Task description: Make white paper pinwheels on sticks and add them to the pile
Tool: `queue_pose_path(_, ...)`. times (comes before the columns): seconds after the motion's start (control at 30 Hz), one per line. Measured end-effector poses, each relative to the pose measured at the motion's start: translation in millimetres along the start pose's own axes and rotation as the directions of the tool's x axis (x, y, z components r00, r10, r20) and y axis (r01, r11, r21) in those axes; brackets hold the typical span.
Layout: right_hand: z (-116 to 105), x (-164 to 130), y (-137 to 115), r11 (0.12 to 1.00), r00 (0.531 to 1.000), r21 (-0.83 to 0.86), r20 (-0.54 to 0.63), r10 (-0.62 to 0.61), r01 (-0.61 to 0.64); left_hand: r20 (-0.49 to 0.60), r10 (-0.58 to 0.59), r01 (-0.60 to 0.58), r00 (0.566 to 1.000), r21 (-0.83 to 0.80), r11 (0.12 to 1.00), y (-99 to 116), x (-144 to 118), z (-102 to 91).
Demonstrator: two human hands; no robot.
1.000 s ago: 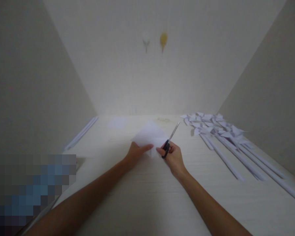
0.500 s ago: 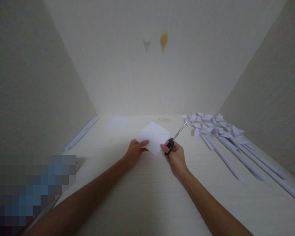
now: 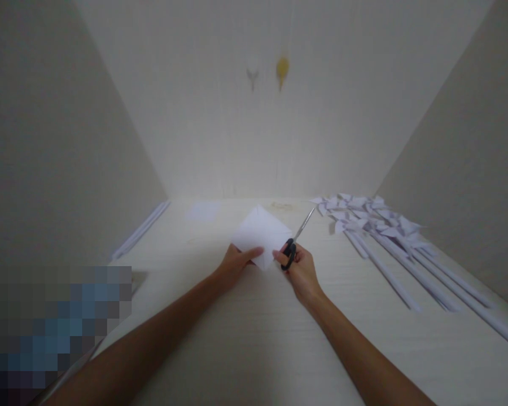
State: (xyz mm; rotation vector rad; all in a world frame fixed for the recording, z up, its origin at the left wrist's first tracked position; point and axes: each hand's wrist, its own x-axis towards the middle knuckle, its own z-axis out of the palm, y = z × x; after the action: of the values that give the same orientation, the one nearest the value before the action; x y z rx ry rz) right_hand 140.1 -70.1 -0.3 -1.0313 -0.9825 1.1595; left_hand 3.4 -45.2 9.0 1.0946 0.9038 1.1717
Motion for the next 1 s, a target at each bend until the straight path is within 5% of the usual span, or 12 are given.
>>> queue_pose_path(0.4,-0.8,1.1,0.4,1.0,1.0,-0.028,0.003,-0.001,0.001,-0.082,0.082,-0.071,0.993,0.135,0.988,1.9,-1.9,2.3)
queue_pose_path(0.6,-1.9,1.3,4.6,0.99,0.992,-0.141,0.122,-0.003,0.02,-0.185,0.073,-0.059,0.98,0.083,0.995,3.4,0.8,0.7)
queue_pose_path(1.0,2.3,-0.3,4.1,0.978,0.989,-0.198,0.142,-0.033,0.061,-0.144,0.079,-0.062,0.986,0.118,0.991,2.2,0.1,0.4)
